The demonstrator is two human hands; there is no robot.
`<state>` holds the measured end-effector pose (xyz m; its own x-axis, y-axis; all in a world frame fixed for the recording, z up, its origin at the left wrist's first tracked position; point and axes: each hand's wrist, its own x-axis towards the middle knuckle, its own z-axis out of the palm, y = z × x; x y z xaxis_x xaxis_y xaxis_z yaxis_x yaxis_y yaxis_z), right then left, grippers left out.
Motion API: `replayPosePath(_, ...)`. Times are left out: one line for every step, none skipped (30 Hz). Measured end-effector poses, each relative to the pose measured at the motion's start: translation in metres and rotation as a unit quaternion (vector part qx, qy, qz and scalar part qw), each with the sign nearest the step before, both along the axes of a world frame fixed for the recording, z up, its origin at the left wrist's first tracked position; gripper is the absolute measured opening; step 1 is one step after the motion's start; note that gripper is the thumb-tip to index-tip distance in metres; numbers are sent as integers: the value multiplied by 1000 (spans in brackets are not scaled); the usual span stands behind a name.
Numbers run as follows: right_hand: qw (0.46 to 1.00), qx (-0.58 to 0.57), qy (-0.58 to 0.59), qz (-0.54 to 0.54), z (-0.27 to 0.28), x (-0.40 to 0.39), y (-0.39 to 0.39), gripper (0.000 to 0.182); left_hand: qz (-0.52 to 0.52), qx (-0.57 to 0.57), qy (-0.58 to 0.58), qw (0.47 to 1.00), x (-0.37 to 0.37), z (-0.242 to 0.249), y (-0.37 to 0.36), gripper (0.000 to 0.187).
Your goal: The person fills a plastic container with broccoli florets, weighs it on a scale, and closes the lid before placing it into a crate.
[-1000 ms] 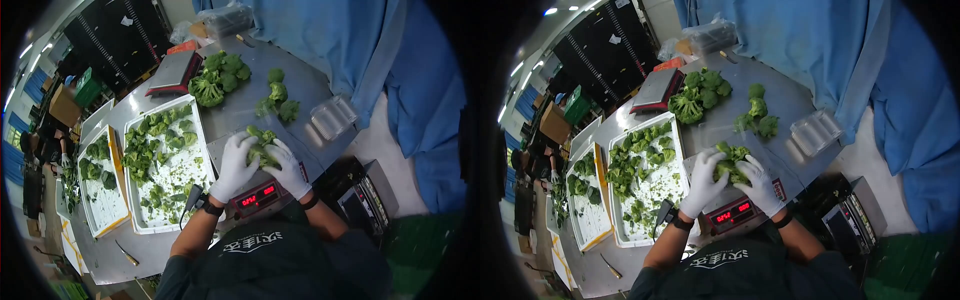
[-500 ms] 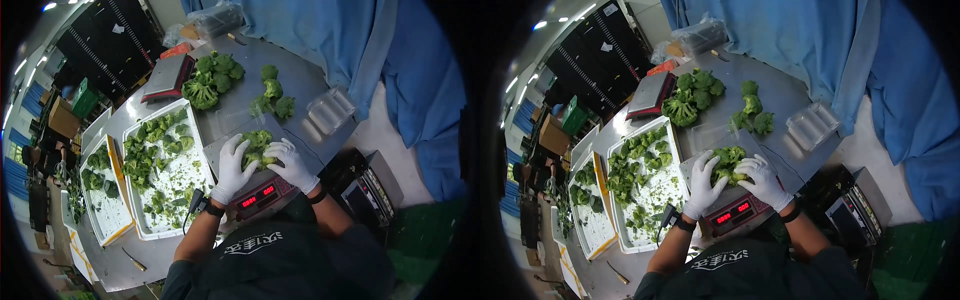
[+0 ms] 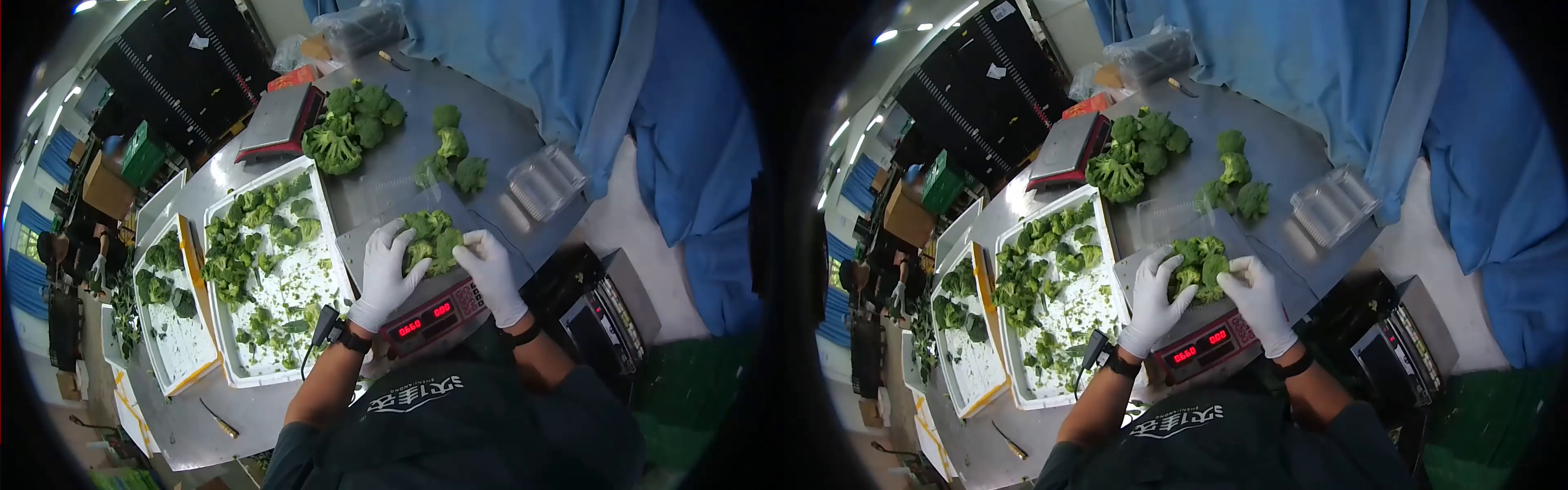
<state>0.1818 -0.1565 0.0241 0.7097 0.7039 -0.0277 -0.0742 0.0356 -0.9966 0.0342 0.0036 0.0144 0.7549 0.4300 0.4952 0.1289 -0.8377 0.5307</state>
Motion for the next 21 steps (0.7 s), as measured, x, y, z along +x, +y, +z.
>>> replayPosePath(999, -14, 37, 8, 15, 1, -1, 19, 3, 5, -4, 1000, 0, -1, 0, 57)
replayPosePath(998, -34, 53, 16, 16, 4, -1, 24, 6, 10, -9, 1000, 0, -2, 0, 57)
replayPosePath(996, -53, 69, 24, 17, 6, -1, 29, 5, 10, -9, 1000, 0, -2, 0, 57)
replayPosePath(996, -54, 69, 23, 17, 5, -2, 29, 6, 12, -9, 1000, 0, -3, 0, 56)
replayPosePath(996, -77, 3, 47, 17, 4, -3, 32, 8, 14, -9, 1000, 0, -4, 0, 56)
replayPosePath(990, -99, -64, 73, 16, 3, -3, 34, 8, 13, -10, 1000, 0, -5, 2, 56)
replayPosePath(990, -100, -65, 74, 12, 1, -3, 34, 4, 1, -13, 1000, 0, -6, 3, 57)
replayPosePath(957, -112, -262, 61, 5, -2, -2, 36, 0, -11, -15, 1000, -1, -8, 3, 58)
replayPosePath(885, -120, -448, 44, 5, -5, 0, 38, 0, -12, -15, 1000, -2, -11, 3, 58)
replayPosePath(866, -123, -485, 7, 14, -10, 2, 27, -4, -5, -11, 1000, -2, -14, 4, 59)
replayPosePath(865, -122, -486, 7, 14, -6, 4, 27, -9, 2, -8, 1000, -1, -16, 5, 61)
replayPosePath(857, -128, -499, 2, 12, -2, 5, 23, -8, 2, -9, 1000, -1, -14, 4, 61)
replayPosePath(849, -134, -511, -2, 9, 0, 7, 21, -12, 29, 1, 999, -2, -13, 3, 61)
replayPosePath(847, -149, -511, -2, 6, 2, 9, 25, -17, 57, 10, 998, -2, -11, 3, 62)
replayPosePath(846, -150, -512, -2, -1, 3, 14, 25, -18, 57, 9, 998, -2, -7, 2, 62)
replayPosePath(841, -169, -513, -24, -7, 3, 18, 27, -21, 58, 14, 998, -2, -4, 2, 63)
replayPosePath(835, -188, -515, -47, -11, 4, 20, 28, -24, 60, 18, 998, -2, -1, 1, 63)
replayPosePath(834, -188, -516, -49, -11, 3, 17, 28, -26, 62, 16, 998, -1, -1, 2, 63)
replayPosePath(838, -182, -514, -24, -11, 1, 13, 28, -24, 62, 21, 998, -2, -3, 2, 62)
replayPosePath(841, -176, -512, 2, -10, 1, 11, 28, -20, 62, 26, 998, -2, -4, 3, 62)
replayPosePath(840, -175, -513, 3, -5, 4, 7, 28, -19, 63, 26, 998, -3, -5, 5, 62)
